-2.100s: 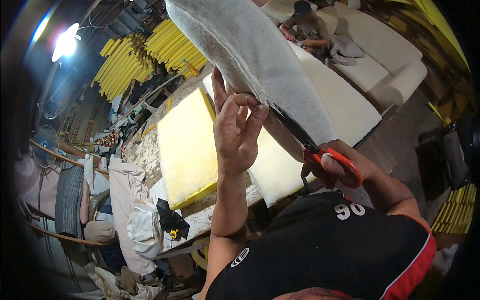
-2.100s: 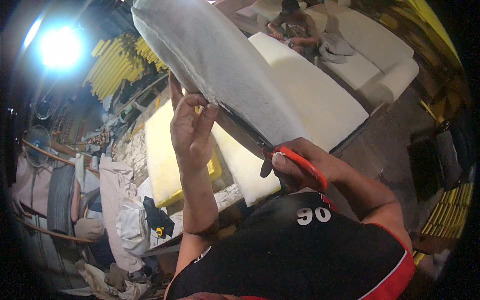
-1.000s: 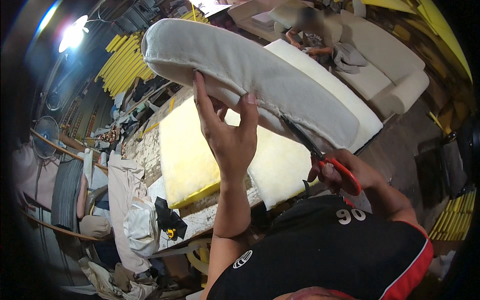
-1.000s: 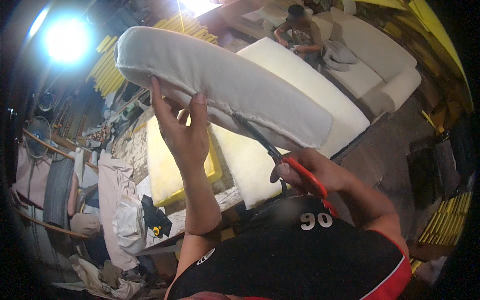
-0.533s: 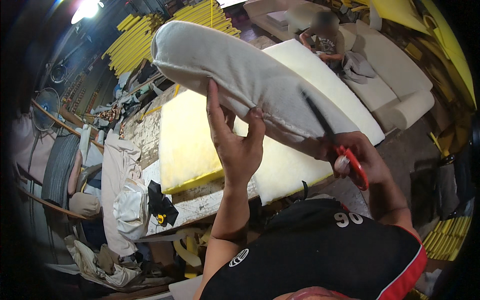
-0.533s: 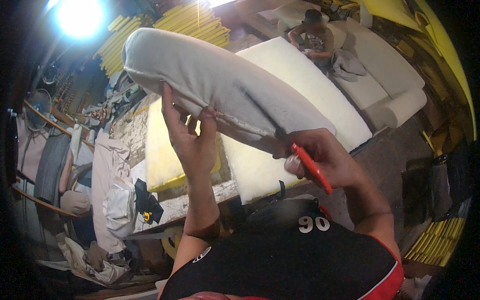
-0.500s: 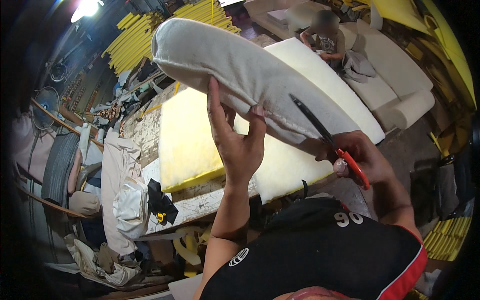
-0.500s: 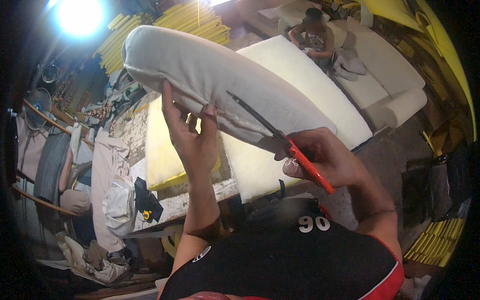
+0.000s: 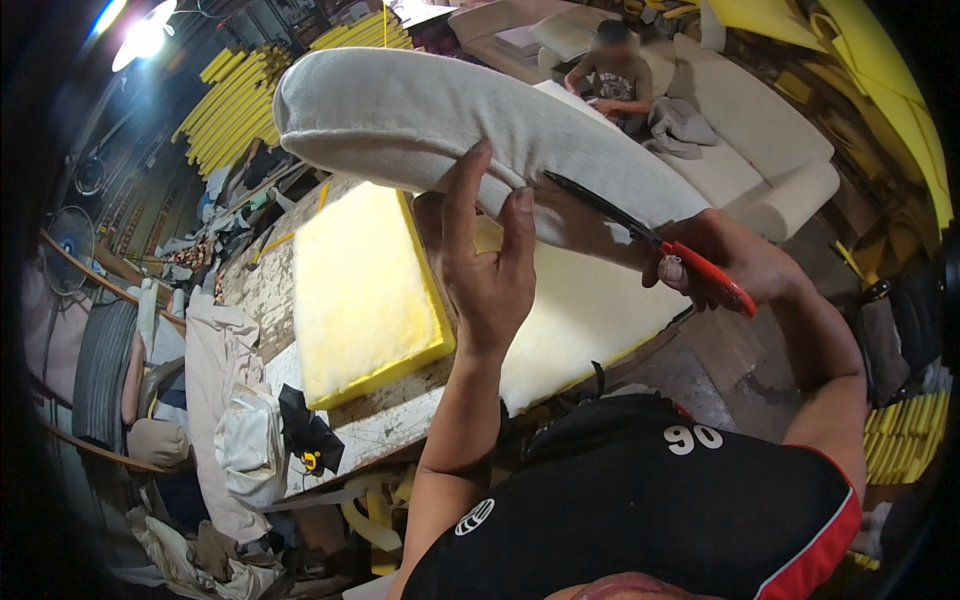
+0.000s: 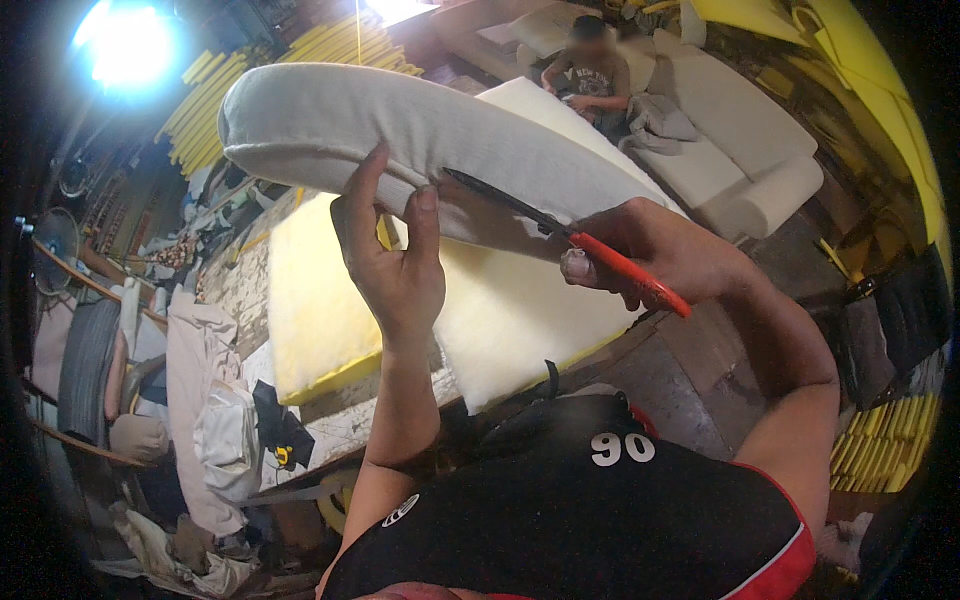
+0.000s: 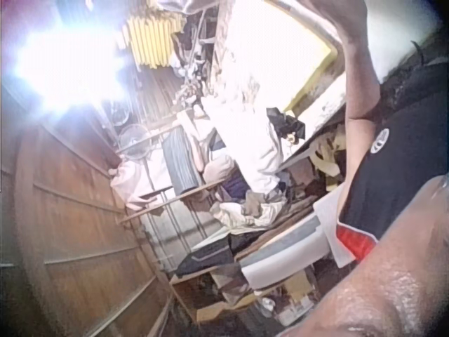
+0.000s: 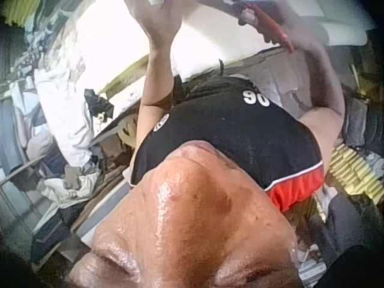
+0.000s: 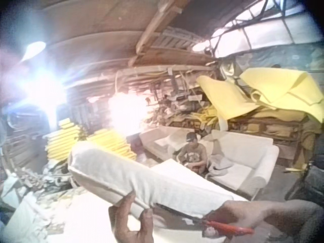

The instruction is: The person uses red-handled scissors to cut a white fabric cover from a cushion. They then place the cut fabric onto a large yellow foam sheet and continue trimming the edges to fit the foam shape.

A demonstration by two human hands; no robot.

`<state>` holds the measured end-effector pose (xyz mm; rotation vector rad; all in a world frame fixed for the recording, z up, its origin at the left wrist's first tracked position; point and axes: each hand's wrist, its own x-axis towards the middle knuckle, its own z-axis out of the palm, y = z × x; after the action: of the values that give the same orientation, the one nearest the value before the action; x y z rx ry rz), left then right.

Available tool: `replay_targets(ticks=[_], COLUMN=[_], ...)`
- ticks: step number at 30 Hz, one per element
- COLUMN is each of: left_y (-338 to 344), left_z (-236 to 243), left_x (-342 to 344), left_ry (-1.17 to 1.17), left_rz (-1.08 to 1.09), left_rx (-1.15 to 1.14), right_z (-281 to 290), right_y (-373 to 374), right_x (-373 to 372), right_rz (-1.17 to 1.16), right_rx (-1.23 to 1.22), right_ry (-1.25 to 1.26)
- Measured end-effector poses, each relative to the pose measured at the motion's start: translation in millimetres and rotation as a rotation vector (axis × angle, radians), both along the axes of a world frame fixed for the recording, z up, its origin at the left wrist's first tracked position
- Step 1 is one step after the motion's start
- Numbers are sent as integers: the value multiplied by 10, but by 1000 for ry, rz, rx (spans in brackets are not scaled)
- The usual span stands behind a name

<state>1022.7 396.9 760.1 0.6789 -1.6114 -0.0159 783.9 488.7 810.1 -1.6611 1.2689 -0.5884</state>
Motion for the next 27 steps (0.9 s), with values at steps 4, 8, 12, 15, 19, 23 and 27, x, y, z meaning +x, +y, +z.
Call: replay_targets(ticks=[4,8,12,15,19,23,27], left_y=[-1,-21,-56,-64,-62,-59,-40], left_z=[0,6,9,-8,-44,-66,-88], left_x=[-49,-82,-111,-130,-150,-158,-150], left_ry=[13,39,60,60,71,45,33], left_rz=[-14,-22,-1,25,48,77,101], left_rx=[-8,5,-42,-31,-36,-51,-46], right_z=[21,42,63,89,167,225,258], right_y=[-52,-138,-273,-347,-366,-379,-399], right_x=[-92,-193,-248,-254,-257,-221,-183], right_rz=[2,60,154,191,200,200,203], right_rx=[-70,-179,-335,-433,-391,-404,-383], right_ry=[81,195,351,402,445,493,508])
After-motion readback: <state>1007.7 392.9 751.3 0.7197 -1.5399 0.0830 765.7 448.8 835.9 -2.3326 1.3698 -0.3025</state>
